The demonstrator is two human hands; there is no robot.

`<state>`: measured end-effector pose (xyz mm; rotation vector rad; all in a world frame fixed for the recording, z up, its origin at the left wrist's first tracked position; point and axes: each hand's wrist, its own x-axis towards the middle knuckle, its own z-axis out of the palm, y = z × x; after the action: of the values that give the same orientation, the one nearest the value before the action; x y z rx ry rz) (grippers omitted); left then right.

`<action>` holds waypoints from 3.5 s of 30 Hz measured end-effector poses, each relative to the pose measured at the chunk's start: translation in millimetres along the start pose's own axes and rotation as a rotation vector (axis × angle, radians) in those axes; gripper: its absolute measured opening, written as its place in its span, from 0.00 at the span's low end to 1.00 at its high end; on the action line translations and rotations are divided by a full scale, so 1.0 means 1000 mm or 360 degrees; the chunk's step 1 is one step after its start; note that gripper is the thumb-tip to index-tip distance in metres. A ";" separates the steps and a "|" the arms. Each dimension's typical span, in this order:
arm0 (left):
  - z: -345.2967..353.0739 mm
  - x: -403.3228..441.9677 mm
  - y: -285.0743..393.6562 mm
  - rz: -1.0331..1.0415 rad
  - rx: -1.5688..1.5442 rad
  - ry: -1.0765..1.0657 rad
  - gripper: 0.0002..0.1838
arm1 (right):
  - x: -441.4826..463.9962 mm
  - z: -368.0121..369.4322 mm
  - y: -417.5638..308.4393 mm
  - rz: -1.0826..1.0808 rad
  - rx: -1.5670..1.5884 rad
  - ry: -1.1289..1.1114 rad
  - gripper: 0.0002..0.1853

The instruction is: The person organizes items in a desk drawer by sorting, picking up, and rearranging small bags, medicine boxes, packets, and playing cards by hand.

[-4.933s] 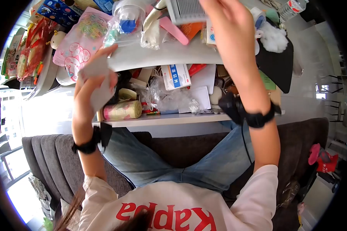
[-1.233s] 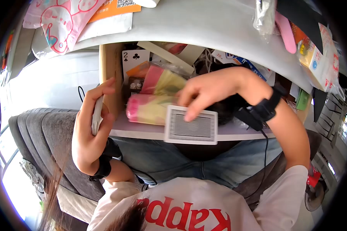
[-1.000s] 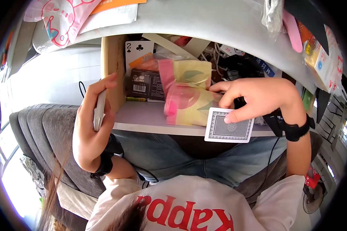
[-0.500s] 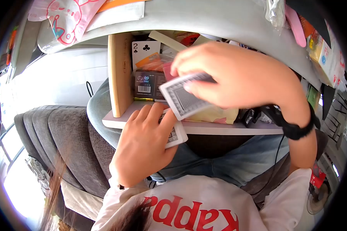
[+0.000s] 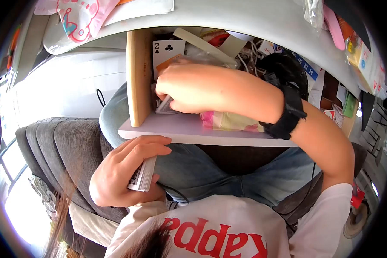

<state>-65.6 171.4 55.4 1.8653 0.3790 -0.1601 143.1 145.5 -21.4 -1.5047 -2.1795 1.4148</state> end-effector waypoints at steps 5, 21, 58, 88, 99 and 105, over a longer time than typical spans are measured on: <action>0.000 -0.007 -0.004 0.0061 -0.0039 0.0033 0.26 | 0.010 0.009 0.015 -0.0100 -0.0010 0.0060 0.07; 0.040 -0.017 -0.002 -0.0149 -0.0919 0.0211 0.23 | -0.138 0.009 -0.037 -0.0697 -0.0492 0.1289 0.12; 0.144 0.064 0.042 0.0084 -0.1609 0.1748 0.25 | -0.184 0.096 -0.023 0.0128 0.1971 0.1367 0.10; 0.153 0.062 0.039 0.0014 -0.1445 0.1806 0.20 | -0.197 0.107 -0.014 0.0000 0.2347 0.1725 0.11; 0.153 0.066 0.032 0.0059 -0.1108 0.1856 0.21 | -0.197 0.103 -0.017 -0.0144 0.2524 0.1666 0.13; 0.152 0.067 0.031 0.0062 -0.1169 0.1825 0.21 | -0.196 0.099 -0.014 -0.0158 0.2581 0.1659 0.13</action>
<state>19.4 31.4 14.3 1.0571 1.0074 0.9939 173.2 -70.9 7.2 -0.9145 -0.1719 1.1969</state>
